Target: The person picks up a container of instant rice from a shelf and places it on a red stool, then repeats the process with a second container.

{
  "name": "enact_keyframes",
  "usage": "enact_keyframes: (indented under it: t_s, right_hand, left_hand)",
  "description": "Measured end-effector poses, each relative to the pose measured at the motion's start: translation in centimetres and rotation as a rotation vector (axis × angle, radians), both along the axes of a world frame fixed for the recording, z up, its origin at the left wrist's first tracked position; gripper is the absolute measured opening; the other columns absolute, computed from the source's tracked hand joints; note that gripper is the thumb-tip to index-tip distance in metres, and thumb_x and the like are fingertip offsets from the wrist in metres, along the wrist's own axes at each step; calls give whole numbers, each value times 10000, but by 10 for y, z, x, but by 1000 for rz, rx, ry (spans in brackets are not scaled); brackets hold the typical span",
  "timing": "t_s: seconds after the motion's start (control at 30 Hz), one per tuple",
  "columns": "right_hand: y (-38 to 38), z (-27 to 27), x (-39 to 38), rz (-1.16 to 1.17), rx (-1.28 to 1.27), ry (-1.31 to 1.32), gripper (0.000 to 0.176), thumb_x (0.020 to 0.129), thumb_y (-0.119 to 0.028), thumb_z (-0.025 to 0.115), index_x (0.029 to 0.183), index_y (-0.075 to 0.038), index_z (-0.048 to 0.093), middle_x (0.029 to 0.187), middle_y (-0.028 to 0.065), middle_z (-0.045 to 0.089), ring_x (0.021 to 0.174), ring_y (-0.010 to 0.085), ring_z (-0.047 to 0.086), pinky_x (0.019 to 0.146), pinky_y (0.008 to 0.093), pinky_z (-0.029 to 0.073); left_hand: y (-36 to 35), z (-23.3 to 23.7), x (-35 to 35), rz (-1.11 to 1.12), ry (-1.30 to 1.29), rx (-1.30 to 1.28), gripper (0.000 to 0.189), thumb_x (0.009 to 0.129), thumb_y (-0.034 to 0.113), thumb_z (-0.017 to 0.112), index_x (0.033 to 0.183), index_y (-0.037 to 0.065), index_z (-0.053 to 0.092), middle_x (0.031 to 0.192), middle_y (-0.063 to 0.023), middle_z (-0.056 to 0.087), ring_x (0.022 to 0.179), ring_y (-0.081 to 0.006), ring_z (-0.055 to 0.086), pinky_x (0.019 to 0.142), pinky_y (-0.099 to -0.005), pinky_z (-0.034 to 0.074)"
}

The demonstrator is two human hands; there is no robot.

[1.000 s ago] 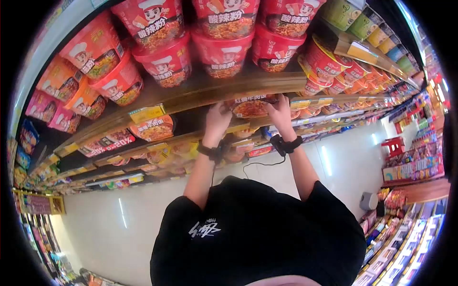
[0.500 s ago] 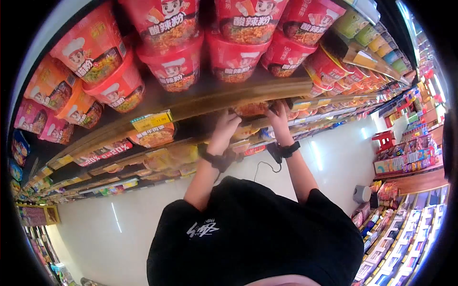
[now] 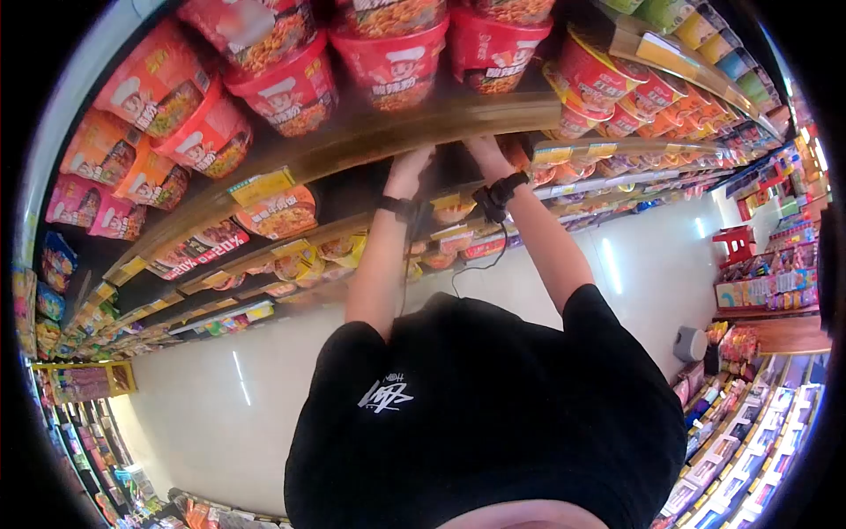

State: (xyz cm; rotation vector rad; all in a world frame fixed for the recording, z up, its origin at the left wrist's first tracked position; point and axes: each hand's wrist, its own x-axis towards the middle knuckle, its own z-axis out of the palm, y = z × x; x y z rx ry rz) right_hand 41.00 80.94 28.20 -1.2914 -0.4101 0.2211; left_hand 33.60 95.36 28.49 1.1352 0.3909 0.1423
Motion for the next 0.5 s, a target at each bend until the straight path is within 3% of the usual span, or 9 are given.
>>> enact_keyframes:
  t_s: [0.03, 0.07, 0.17, 0.2, 0.3, 0.37, 0.5]
  right_hand:
    - [-1, 8, -2, 25, 55, -2, 377, 854, -153, 627, 1178, -2, 510, 1098, 75, 574, 966, 145, 542, 815, 275, 454]
    - [2, -16, 21, -43, -101, -112, 390, 847, -132, 628, 1195, -11, 499, 1139, 74, 553, 1002, 148, 529, 845, 286, 444]
    - [-24, 9, -9, 87, 53, 44, 470, 838, -132, 628, 1251, -11, 437, 1165, 77, 537, 1045, 170, 514, 902, 306, 417]
    - [-31, 11, -17, 151, 130, 91, 421, 824, -100, 590, 1214, 7, 474, 1159, 68, 531, 1043, 161, 485, 905, 284, 392]
    - [-65, 7, -42, 92, -82, -28, 615, 815, -74, 576, 1359, 23, 305, 1362, 137, 392, 1245, 227, 401, 1007, 311, 348]
    - [-97, 3, -64, 163, -93, 118, 670, 828, -63, 576, 1398, 10, 232, 1426, 159, 299, 1310, 248, 328, 1045, 329, 315]
    - [-188, -3, -99, 246, -175, 57, 585, 858, -90, 594, 1360, 4, 309, 1350, 139, 412, 1252, 210, 401, 1019, 328, 350]
  left_hand:
    - [0, -1, 0, -5, -41, -16, 171, 812, 46, 577, 979, 80, 557, 988, -23, 554, 942, -150, 530, 866, -374, 459]
    - [2, -11, 0, -14, -81, -31, 176, 816, 53, 579, 987, 83, 556, 991, -25, 554, 943, -152, 531, 867, -377, 458]
    - [0, -24, 1, -20, -119, -37, 213, 818, 75, 587, 1027, 91, 545, 1000, -31, 555, 962, -160, 534, 871, -383, 453]
    - [-6, -20, -4, -8, -116, -39, 221, 817, 78, 587, 1033, 90, 542, 1002, -31, 555, 968, -162, 534, 874, -385, 451]
    - [-18, -18, 0, 7, -109, -43, 254, 815, 93, 585, 1062, 86, 525, 1019, -40, 547, 996, -186, 533, 890, -398, 440]
    - [-22, -23, -3, -27, -96, -36, 268, 818, 98, 581, 1078, 79, 519, 1026, -49, 545, 1019, -199, 530, 897, -400, 436]
    - [-74, 28, -35, -1, -140, 144, 322, 866, 180, 535, 1148, 27, 508, 1094, -114, 578, 1050, -215, 561, 878, -352, 451]
